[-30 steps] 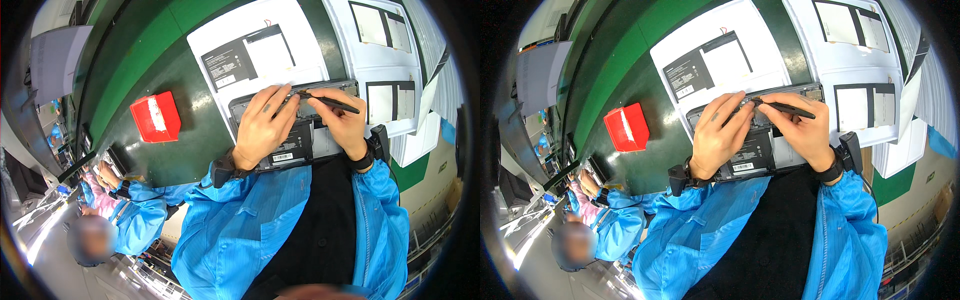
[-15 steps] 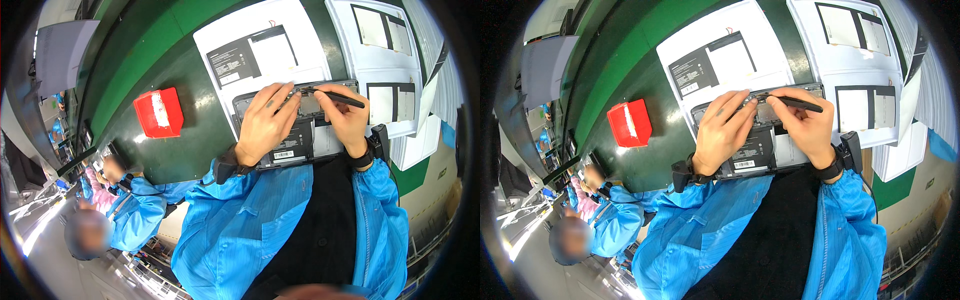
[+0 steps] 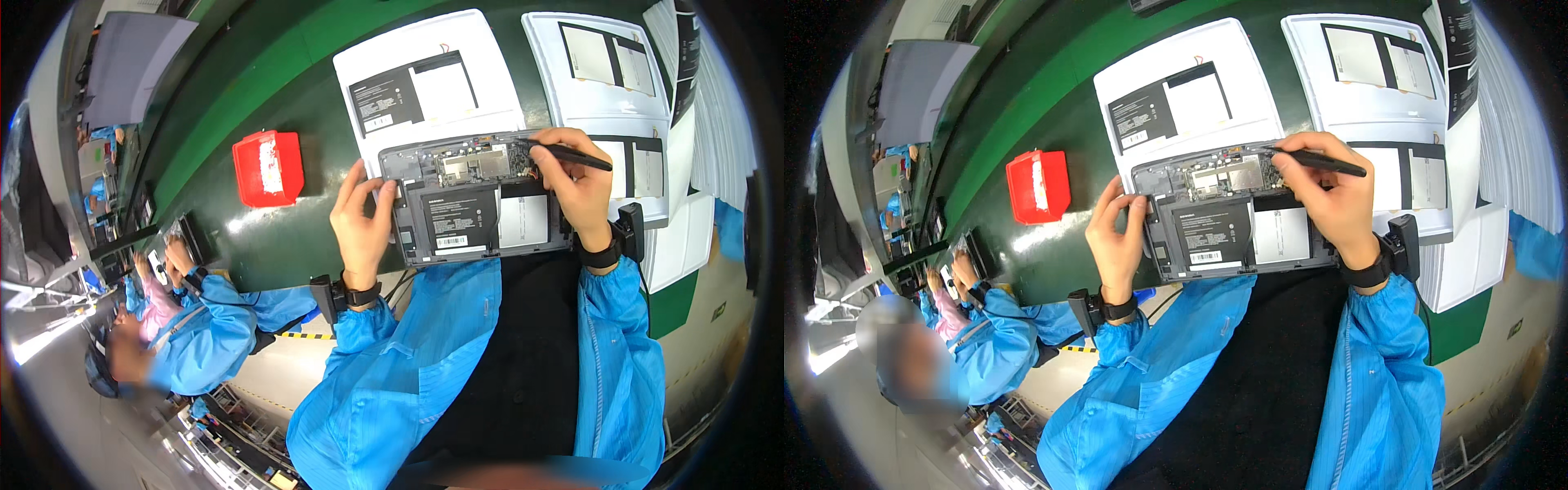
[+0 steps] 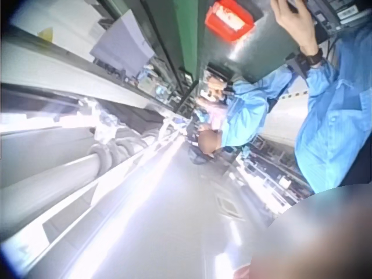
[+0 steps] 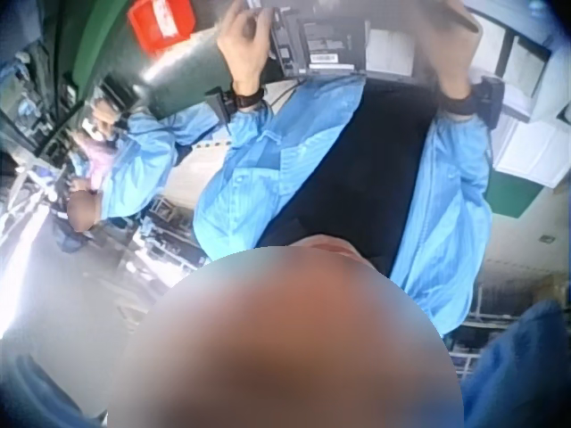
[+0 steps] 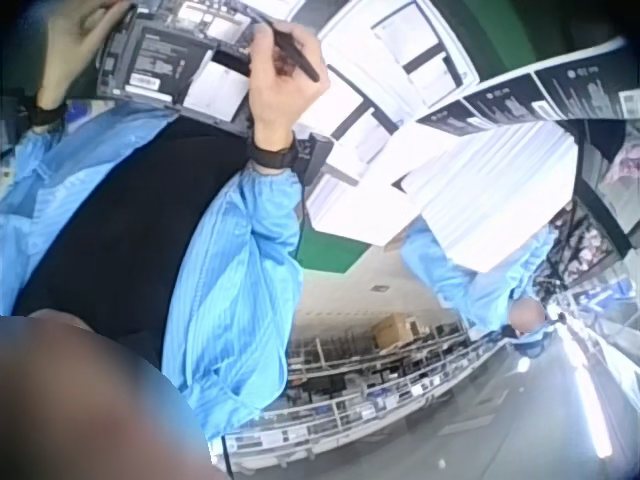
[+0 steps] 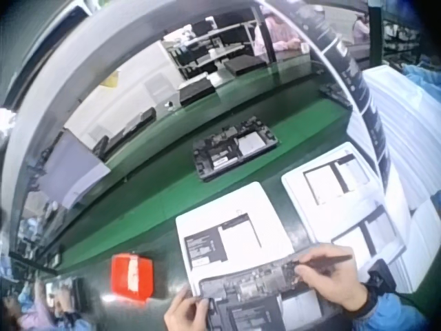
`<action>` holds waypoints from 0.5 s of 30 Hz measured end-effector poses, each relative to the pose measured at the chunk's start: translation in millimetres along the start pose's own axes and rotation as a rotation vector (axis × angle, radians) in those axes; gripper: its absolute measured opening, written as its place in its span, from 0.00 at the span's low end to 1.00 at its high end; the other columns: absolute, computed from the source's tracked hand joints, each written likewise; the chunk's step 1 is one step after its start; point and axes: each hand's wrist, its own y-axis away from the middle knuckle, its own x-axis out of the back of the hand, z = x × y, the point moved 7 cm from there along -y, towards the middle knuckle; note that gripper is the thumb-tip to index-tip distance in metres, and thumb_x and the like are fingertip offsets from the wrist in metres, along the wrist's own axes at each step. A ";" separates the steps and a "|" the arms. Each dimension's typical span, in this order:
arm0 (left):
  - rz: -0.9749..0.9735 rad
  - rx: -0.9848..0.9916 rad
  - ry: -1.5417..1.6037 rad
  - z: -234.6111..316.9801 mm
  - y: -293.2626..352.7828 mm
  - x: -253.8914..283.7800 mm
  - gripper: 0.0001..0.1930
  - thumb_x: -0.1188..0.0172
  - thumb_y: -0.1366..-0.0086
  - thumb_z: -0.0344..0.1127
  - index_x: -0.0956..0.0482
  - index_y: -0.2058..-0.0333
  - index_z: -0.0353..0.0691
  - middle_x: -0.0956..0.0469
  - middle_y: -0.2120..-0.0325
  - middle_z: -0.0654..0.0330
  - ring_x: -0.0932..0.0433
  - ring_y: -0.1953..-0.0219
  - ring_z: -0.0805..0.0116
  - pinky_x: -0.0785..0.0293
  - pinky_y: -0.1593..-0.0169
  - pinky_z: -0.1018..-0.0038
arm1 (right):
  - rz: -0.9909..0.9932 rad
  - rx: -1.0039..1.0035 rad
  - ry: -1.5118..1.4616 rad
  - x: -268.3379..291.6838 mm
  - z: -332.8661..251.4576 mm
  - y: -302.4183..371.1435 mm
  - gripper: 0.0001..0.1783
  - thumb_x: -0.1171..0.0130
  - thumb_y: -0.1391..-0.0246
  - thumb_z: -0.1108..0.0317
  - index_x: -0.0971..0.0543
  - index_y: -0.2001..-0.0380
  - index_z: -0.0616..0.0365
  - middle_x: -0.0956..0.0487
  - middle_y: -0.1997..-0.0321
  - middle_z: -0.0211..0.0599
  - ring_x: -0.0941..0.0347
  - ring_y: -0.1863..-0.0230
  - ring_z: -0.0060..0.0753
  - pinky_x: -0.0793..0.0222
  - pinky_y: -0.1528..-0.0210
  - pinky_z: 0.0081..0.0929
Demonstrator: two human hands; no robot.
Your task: Applying stickers/labels to components and using a tool to manipulate internal electronic parts on a production line.
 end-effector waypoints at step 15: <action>-0.122 0.120 0.785 30.4 26.5 -9.6 0.32 0.42 0.28 0.28 0.43 0.30 0.25 0.28 0.39 0.50 0.27 0.40 0.68 0.31 0.37 0.71 | 0.150 0.176 -0.100 9.4 22.8 57.1 0.05 0.37 0.40 0.78 0.20 0.60 0.63 0.16 0.67 0.33 0.19 0.63 0.24 0.59 0.20 0.50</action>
